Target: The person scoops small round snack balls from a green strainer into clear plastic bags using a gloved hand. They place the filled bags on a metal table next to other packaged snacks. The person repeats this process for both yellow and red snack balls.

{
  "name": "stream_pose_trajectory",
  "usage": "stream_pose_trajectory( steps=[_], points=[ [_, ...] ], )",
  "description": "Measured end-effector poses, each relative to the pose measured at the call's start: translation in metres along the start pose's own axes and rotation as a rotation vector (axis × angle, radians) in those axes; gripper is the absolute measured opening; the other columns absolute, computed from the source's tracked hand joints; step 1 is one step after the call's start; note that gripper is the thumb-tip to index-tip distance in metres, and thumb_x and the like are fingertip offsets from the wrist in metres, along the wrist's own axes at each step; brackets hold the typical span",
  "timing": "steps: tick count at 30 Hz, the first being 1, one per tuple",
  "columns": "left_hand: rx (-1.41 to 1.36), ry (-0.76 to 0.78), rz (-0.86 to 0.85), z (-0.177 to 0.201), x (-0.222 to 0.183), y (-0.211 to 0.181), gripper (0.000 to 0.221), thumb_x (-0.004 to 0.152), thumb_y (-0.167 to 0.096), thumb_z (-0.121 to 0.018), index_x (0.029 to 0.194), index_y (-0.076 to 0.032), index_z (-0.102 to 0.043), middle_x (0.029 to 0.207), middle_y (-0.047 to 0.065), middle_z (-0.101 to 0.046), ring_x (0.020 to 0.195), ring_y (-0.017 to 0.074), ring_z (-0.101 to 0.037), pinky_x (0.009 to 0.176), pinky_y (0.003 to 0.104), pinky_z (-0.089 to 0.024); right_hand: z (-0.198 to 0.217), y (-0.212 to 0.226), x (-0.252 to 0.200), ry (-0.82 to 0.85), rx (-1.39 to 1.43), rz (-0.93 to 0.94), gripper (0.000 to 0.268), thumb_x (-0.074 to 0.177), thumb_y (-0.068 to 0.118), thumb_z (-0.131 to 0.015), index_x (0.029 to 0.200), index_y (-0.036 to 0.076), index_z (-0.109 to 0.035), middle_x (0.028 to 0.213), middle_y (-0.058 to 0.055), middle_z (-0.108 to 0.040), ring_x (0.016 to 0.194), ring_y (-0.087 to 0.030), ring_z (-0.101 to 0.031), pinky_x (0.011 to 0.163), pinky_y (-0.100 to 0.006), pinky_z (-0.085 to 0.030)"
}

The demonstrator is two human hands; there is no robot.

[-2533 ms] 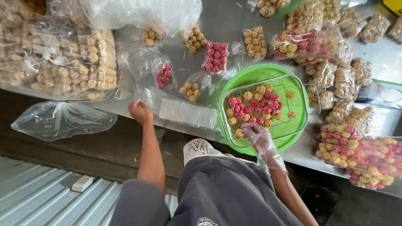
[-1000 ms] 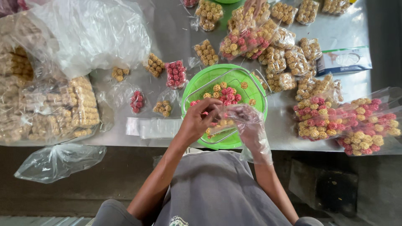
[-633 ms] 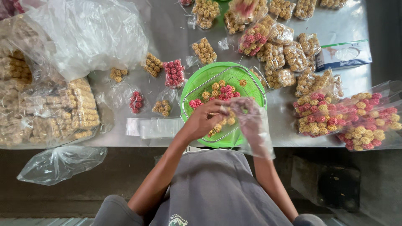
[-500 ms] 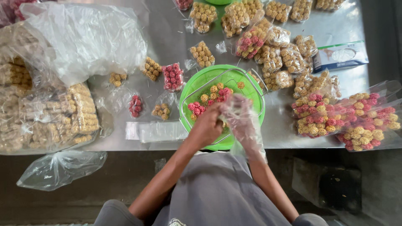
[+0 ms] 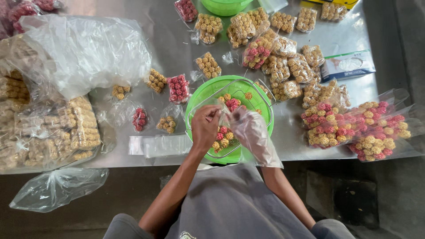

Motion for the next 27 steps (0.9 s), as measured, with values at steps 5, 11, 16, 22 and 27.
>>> stream_pose_trajectory(
  steps=[5,11,16,22,27],
  points=[
    [0.373,0.180,-0.268,-0.019,-0.005,-0.029,0.037,0.090,0.003,-0.052,0.118,-0.008,-0.074,0.124,0.007,-0.072,0.111,0.0223,-0.068,0.097,0.035,-0.056,0.030,-0.014,0.007,-0.195,0.809,0.061,0.022,0.106,0.022,-0.063,0.092,0.005,-0.064,0.083,-0.003,-0.062,0.070,-0.009,-0.056,0.059,-0.021,-0.050],
    [0.570,0.342,-0.364,-0.037,-0.015,-0.024,0.054,0.089,0.005,-0.048,0.138,-0.011,-0.063,0.149,0.007,-0.057,0.137,0.0255,-0.055,0.115,0.043,-0.041,0.014,-0.046,-0.017,-0.144,0.977,-0.243,0.028,0.106,0.035,-0.052,0.097,0.012,-0.064,0.084,0.003,-0.061,0.069,-0.006,-0.054,0.055,-0.018,-0.046],
    [0.414,0.385,-0.332,-0.044,-0.016,-0.041,0.069,0.081,0.009,-0.048,0.148,-0.004,-0.051,0.159,0.011,-0.041,0.141,0.0305,-0.047,0.110,0.041,-0.043,0.009,-0.045,0.005,-0.219,0.003,0.171,0.025,0.100,0.038,-0.059,0.105,0.013,-0.060,0.082,0.004,-0.063,0.066,-0.005,-0.059,0.058,-0.018,-0.049],
    [0.447,0.372,0.057,-0.018,0.005,-0.005,0.062,0.088,0.005,-0.048,0.148,-0.013,-0.049,0.165,-0.005,-0.044,0.119,0.0195,-0.067,0.094,0.034,-0.057,0.032,-0.094,-0.014,-0.266,0.974,0.075,0.022,0.105,0.030,-0.059,0.115,0.011,-0.064,0.090,0.000,-0.063,0.071,-0.006,-0.056,0.058,-0.019,-0.048],
    [0.567,0.212,-0.298,-0.019,0.006,-0.037,0.068,0.083,0.009,-0.053,0.150,-0.005,-0.047,0.162,0.006,-0.042,0.132,0.0257,-0.060,0.089,0.035,-0.057,0.053,-0.019,-0.028,-0.406,-0.075,0.225,0.027,0.103,0.029,-0.068,0.116,0.007,-0.061,0.097,-0.006,-0.064,0.079,-0.016,-0.062,0.066,-0.029,-0.054]
  ],
)
Point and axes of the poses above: each hand's wrist, its own x-axis towards the middle knuckle, its own z-axis out of the back of the hand, y = z × x, the point moved 10 cm from there along x, towards the middle knuckle
